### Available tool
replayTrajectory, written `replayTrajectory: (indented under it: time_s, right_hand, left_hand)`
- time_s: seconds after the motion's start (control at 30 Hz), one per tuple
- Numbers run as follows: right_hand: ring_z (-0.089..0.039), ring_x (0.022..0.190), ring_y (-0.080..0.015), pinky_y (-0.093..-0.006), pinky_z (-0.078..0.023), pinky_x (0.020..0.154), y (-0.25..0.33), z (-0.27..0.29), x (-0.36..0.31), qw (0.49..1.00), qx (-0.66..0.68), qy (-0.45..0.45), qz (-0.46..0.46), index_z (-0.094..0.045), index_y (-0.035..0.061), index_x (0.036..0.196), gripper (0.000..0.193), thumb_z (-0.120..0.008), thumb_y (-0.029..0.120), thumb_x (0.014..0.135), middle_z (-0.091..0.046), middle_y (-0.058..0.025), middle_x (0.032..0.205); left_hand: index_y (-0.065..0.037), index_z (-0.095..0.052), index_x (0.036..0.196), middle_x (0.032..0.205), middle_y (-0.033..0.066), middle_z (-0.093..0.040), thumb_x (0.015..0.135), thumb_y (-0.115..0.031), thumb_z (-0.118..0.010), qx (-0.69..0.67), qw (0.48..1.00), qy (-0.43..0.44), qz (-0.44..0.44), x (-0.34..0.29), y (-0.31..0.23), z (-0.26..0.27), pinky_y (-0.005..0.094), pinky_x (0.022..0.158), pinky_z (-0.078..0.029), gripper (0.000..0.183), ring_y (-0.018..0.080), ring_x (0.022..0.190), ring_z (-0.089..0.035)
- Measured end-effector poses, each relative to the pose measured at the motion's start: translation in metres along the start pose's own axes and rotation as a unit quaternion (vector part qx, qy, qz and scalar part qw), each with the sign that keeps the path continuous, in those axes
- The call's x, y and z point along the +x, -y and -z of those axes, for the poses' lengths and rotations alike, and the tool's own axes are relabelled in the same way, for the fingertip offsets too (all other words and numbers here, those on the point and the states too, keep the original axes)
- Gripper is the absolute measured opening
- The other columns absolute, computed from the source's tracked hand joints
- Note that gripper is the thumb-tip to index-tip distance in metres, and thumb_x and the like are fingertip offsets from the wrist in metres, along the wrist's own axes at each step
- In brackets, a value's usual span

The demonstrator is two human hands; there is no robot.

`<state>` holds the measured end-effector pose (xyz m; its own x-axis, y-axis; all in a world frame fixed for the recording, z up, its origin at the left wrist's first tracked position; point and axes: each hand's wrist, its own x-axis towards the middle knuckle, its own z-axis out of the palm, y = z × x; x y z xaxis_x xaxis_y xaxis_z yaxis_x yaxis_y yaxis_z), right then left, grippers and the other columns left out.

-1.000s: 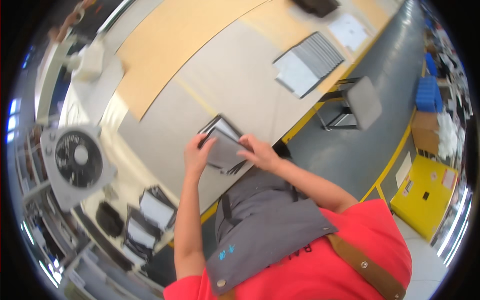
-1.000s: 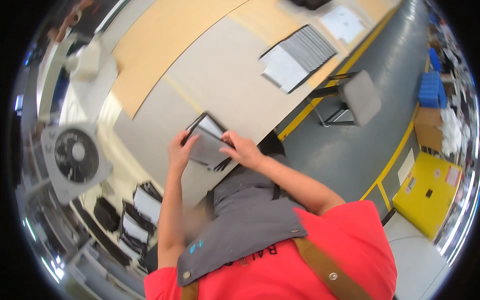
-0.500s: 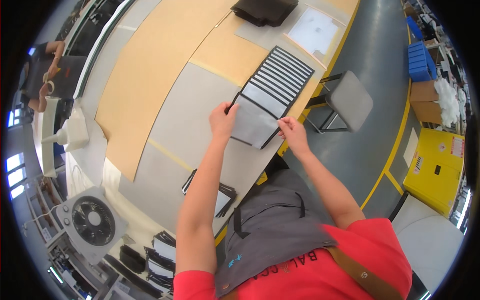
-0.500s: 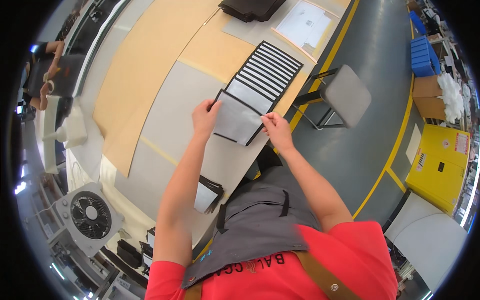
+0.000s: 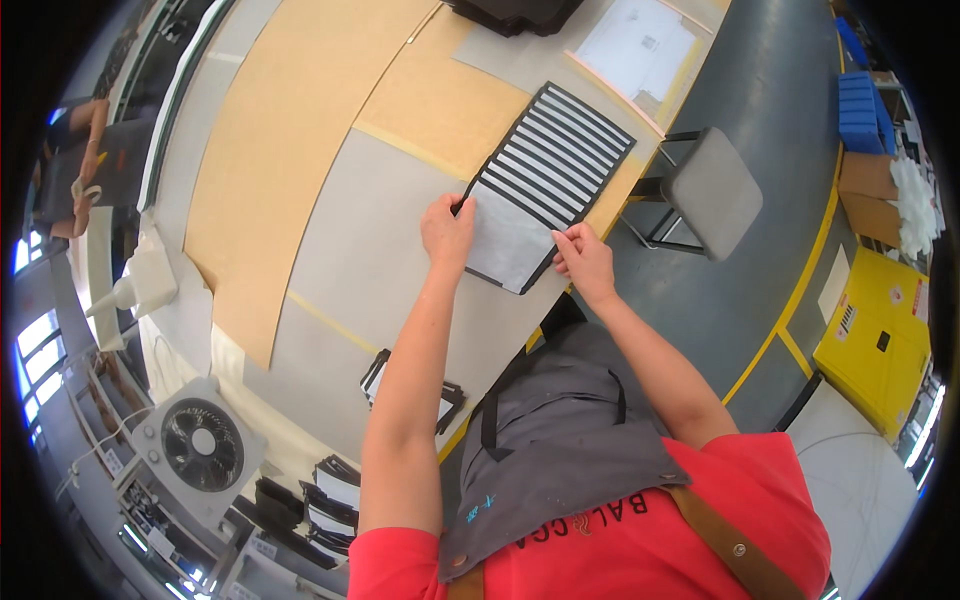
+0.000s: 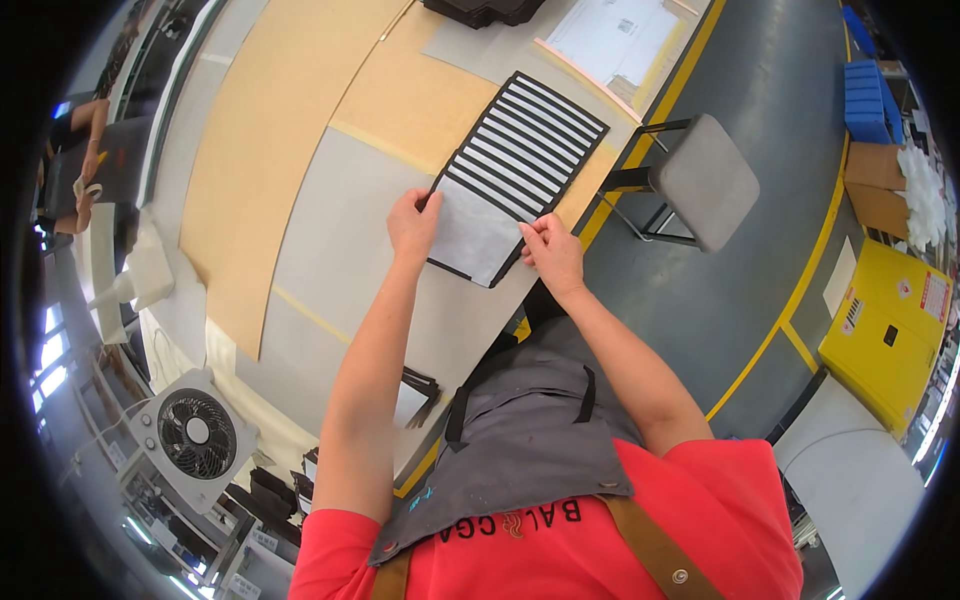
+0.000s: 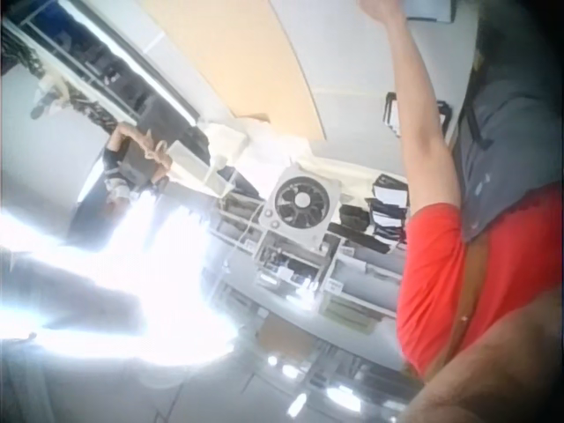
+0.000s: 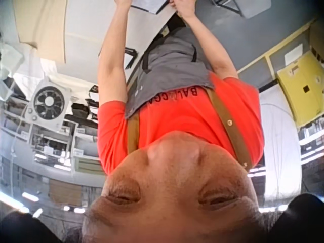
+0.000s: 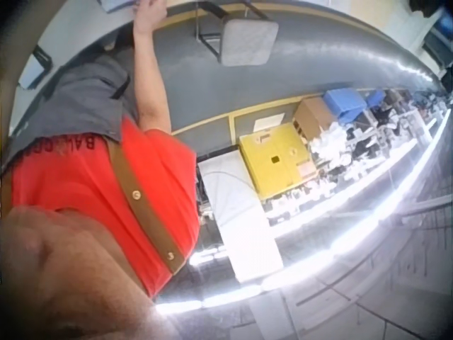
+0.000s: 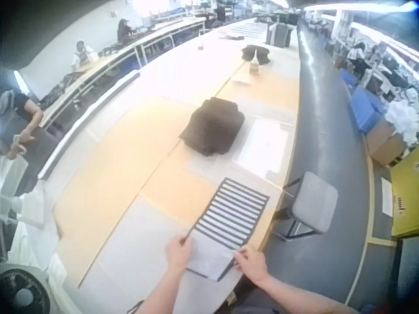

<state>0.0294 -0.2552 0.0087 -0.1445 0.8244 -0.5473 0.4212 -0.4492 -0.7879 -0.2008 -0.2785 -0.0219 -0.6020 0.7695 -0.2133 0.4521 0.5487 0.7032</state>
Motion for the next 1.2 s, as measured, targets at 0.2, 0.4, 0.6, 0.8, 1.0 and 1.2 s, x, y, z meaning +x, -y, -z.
replayTrajectory:
  time_s: [0.2,0.4,0.6,0.8,1.0,1.2]
  right_hand:
    - [-0.057,0.057,-0.0103,-0.0256,-0.045,0.055,-0.005,0.0,0.001,0.982,-0.126,-0.07,0.123,-0.055,0.0042,0.102,0.031,-0.071,0.029,0.091,-0.06,-0.0032,0.063]
    - [-0.055,0.065,-0.0114,-0.0268,-0.046,0.062,0.012,-0.015,-0.044,0.98,-0.081,0.046,0.175,-0.057,0.0042,0.112,0.033,-0.07,0.027,0.091,-0.061,-0.0047,0.077]
    - [-0.06,0.069,-0.0169,-0.0289,-0.049,0.065,0.002,-0.082,-0.125,0.889,-0.191,0.332,0.252,-0.063,0.0052,0.102,0.018,-0.065,0.021,0.093,-0.065,-0.0083,0.085]
    - [-0.062,0.071,-0.0206,-0.0324,-0.051,0.067,-0.026,-0.138,-0.181,0.84,-0.23,0.409,0.272,-0.062,0.0043,0.105,0.02,-0.068,0.016,0.09,-0.065,-0.0107,0.096]
    - [-0.058,0.072,-0.0164,-0.03,-0.051,0.07,-0.068,-0.187,-0.191,0.906,-0.195,0.269,0.264,-0.06,0.0031,0.108,0.029,-0.074,0.013,0.084,-0.062,-0.01,0.095]
    - [-0.058,0.075,-0.0189,-0.0317,-0.051,0.07,-0.08,-0.196,-0.198,0.913,-0.225,0.207,0.271,-0.058,0.0037,0.101,0.027,-0.075,0.011,0.081,-0.058,-0.0095,0.095]
  left_hand:
    - [-0.007,-0.064,0.113,0.103,0.0106,-0.063,0.08,-0.022,-0.078,-0.002,0.99,-0.082,-0.118,-0.033,-0.052,0.02,0.0358,0.081,-0.051,0.039,0.023,0.089,-0.061]
    - [-0.004,-0.066,0.107,0.107,0.0113,-0.062,0.08,-0.021,-0.075,-0.435,0.775,0.328,-0.319,-0.192,-0.22,0.093,0.0388,0.09,-0.048,0.033,0.0284,0.104,-0.058]
    - [-0.007,-0.064,0.106,0.107,0.0121,-0.058,0.086,-0.03,-0.065,-0.451,0.608,0.448,-0.477,-0.344,-0.273,0.154,0.0428,0.084,-0.046,0.031,0.0311,0.102,-0.057]
    - [-0.007,-0.064,0.109,0.107,0.0134,-0.059,0.085,-0.034,-0.067,-0.515,0.543,0.475,-0.463,-0.392,-0.242,0.193,0.0432,0.083,-0.047,0.036,0.0314,0.102,-0.058]
    - [-0.008,-0.065,0.113,0.107,0.0147,-0.06,0.083,-0.038,-0.069,-0.588,0.519,0.452,-0.424,-0.406,-0.178,0.26,0.0436,0.082,-0.048,0.042,0.0317,0.101,-0.059]
    - [-0.008,-0.067,0.111,0.102,0.0118,-0.06,0.085,-0.027,-0.068,-0.57,0.643,0.322,-0.397,-0.406,-0.11,0.302,0.0404,0.082,-0.048,0.033,0.0288,0.097,-0.059]
